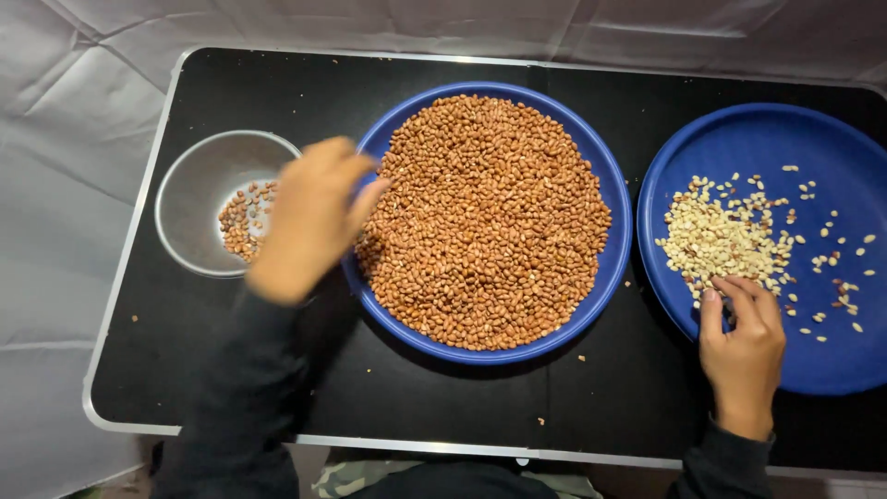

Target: Manually sorting seeds by picking out specific ones and placing them into separate containers.

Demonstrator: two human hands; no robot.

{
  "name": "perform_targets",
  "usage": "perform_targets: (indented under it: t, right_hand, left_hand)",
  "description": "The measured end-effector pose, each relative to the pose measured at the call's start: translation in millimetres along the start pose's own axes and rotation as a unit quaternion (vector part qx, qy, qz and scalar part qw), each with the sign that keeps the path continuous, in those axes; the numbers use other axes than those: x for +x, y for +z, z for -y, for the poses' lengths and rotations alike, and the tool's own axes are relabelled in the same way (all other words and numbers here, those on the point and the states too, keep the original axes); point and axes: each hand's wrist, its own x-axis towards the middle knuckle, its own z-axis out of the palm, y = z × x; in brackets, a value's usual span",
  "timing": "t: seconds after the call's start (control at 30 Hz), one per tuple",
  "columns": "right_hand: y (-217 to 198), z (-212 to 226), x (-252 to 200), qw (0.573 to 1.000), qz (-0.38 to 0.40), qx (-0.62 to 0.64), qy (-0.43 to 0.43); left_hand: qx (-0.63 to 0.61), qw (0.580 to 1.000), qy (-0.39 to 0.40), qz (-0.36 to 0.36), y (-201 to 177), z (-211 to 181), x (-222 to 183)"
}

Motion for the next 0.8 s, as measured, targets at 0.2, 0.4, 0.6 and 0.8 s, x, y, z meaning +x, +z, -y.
perform_targets:
  t: [0.2, 0.4, 0.6, 0.8]
  right_hand:
    - [5.8, -8.7, -0.6, 0.999, -0.022, 0.011, -0.031]
    - [-2.2, 5.4, 1.3, 0.999, 0.012, 0.009, 0.041]
    - [-4.9, 9.6, 4.5, 0.998, 0.029, 0.016, 0.045]
    - [-4.2, 8.0, 2.6, 0.999, 0.025, -0.001, 0.038]
  left_hand:
    - [0.004, 0.998, 0.052, 0.024, 148.6, 29.5, 107.0]
    - [-0.179, 0.979, 0.001, 0.095, 229.3, 43.7, 123.2]
    - [-0.255, 0.941, 0.011, 0.221, 174.7, -19.5, 84.2]
    - [-0.205, 0.932, 0.073, 0.291, 118.7, -50.9, 45.8]
